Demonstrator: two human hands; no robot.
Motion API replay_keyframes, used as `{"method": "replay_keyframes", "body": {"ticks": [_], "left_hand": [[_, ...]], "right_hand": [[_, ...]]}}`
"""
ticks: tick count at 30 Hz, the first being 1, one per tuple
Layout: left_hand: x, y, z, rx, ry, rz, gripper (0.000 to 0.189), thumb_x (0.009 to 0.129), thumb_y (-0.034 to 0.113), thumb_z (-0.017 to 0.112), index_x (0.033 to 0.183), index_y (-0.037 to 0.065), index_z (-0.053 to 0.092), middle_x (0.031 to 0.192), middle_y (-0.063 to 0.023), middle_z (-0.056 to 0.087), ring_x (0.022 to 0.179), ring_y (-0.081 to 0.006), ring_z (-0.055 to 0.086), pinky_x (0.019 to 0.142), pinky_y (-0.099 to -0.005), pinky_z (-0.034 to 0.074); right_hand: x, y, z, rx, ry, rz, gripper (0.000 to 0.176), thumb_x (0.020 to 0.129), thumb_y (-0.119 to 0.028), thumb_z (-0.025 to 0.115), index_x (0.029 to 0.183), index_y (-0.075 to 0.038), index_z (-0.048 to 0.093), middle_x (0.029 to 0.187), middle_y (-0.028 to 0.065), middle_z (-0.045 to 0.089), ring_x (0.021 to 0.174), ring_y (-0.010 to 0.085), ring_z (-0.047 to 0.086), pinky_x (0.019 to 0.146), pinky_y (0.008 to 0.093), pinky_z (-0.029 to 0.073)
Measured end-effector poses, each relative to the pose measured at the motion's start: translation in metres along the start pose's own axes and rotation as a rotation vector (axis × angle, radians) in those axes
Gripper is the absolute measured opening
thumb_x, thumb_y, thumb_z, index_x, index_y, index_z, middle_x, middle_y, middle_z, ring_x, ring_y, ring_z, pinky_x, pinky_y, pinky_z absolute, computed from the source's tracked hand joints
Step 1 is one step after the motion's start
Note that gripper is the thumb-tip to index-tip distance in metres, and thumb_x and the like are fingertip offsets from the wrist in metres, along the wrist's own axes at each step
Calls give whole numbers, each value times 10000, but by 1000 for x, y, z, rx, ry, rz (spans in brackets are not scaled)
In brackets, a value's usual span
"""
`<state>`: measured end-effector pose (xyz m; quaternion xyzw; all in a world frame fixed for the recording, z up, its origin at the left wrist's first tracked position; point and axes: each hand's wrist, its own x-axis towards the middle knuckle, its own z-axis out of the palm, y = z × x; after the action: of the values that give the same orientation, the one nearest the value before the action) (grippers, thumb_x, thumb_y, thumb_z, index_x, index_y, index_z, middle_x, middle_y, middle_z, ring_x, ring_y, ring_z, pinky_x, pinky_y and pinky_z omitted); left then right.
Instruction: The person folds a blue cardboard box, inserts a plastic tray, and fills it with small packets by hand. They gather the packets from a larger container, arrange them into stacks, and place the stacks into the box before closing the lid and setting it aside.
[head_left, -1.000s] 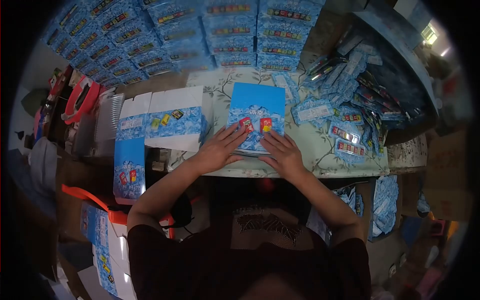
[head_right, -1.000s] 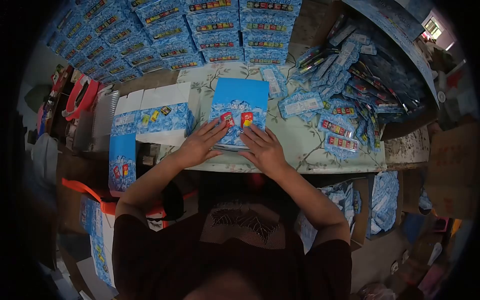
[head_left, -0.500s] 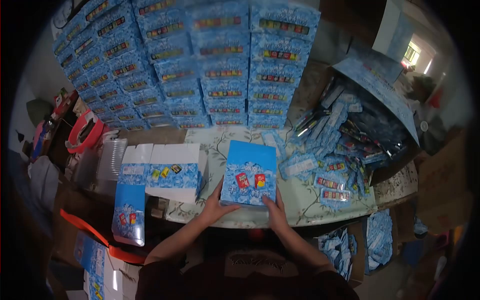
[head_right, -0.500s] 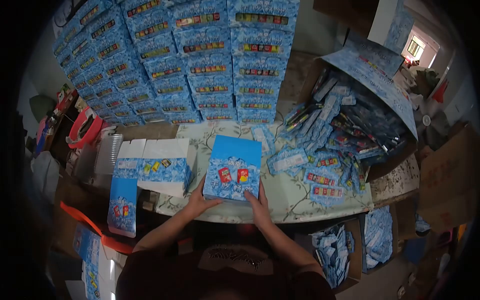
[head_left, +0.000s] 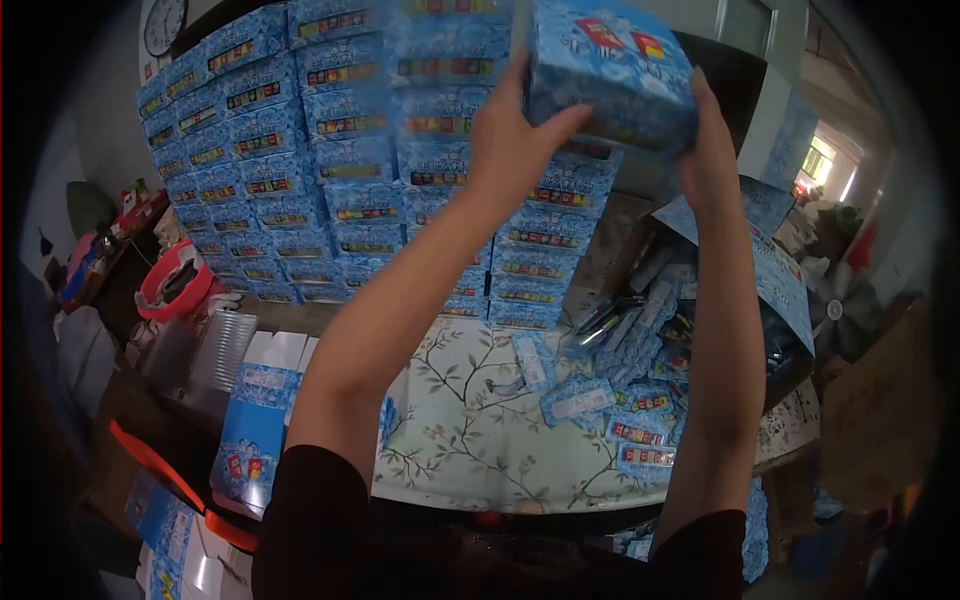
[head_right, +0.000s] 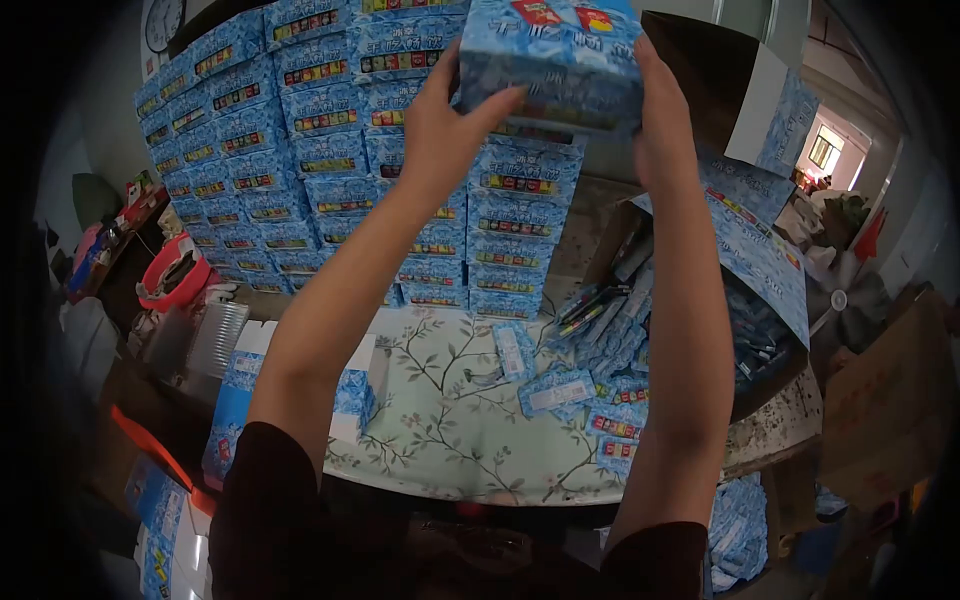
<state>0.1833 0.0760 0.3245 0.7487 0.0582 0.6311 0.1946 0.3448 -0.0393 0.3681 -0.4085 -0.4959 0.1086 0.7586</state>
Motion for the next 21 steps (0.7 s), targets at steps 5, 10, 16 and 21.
{"method": "replay_keyframes", "body": {"ticks": [5,10,16,21], "left_hand": [[-1,-41,34,453,70,273,639,829,253,612,1348,47,302,1332,-183,382,1226,-316,380,946,-409,391],[-5,-55,40,753,-173,230,585,856,261,574,1347,71,318,1416,-124,279,1330,-290,204,1038,-469,261],[-29,-59,19,672,-219,209,580,852,290,577,1336,74,342,1430,-116,248,1331,-286,198,1050,-483,230],[-198,-83,-85,669,-542,-119,588,807,304,611,1268,16,388,1364,-196,315,1288,-356,260,1014,-526,253]], "right_hand": [[68,73,-13,-720,48,-440,538,866,-406,516,1258,-49,421,1102,125,566,1028,254,541,843,343,412],[45,69,8,-770,13,-168,458,917,-278,459,1305,-46,387,1164,167,530,1039,227,542,889,313,397],[14,95,-1,-766,150,-470,402,912,-240,474,1270,-60,432,1161,162,539,1045,263,554,862,340,429],[-170,121,-35,-826,-350,-326,277,903,-108,501,1176,-70,532,1142,155,538,1055,287,530,858,374,431]]}}
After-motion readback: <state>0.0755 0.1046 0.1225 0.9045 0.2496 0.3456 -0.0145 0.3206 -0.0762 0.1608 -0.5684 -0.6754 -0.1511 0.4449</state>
